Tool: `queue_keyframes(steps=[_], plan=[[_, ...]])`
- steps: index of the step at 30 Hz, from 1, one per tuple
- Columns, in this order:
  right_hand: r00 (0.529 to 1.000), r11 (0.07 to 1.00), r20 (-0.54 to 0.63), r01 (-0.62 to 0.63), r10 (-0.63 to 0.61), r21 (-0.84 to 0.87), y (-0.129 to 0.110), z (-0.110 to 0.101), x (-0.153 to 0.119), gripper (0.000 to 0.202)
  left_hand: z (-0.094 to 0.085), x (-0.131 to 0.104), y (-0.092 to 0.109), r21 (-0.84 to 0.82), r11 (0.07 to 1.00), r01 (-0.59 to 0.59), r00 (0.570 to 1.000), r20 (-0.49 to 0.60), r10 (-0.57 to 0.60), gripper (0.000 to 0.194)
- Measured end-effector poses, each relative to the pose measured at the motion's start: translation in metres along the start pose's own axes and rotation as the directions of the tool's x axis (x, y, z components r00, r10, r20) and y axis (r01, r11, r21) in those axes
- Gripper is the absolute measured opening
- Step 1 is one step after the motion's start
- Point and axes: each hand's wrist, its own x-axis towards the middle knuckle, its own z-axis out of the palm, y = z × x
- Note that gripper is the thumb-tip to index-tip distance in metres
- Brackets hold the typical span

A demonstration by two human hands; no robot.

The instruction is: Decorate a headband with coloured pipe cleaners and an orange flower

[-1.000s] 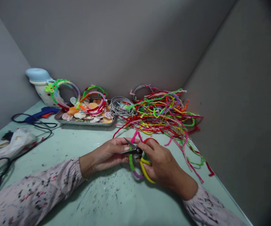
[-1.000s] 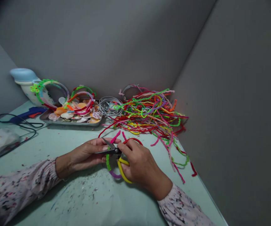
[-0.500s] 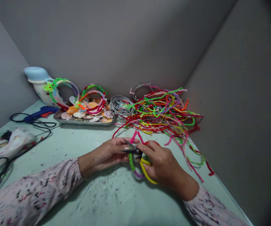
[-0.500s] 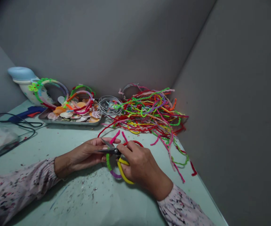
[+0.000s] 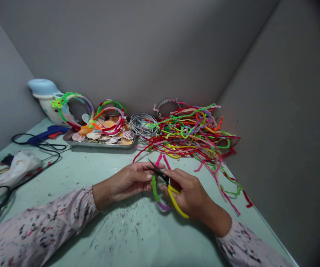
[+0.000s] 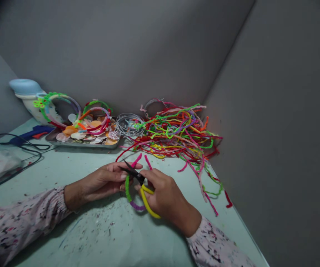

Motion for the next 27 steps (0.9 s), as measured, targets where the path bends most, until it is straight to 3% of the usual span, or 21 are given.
queue_keyframes(steps=[6,15,27], plan=[[0.999,1.000,0.035,-0.028,0.028,0.005,0.001,-0.001,0.000,0.036,-0.001,0.000,0.000,0.035,0.999,0.006,1.000,0.003,-0.006,0.033],[0.997,0.961,0.046,0.078,-0.068,-0.264,-0.004,-0.003,-0.002,0.040,-0.001,-0.001,-0.001,0.083,0.997,-0.003,1.000,-0.004,0.003,0.030],[0.995,0.933,0.068,0.086,-0.066,-0.349,-0.006,-0.010,-0.003,0.043,0.000,0.000,-0.002,0.037,0.999,-0.007,0.997,-0.070,0.010,0.024]])
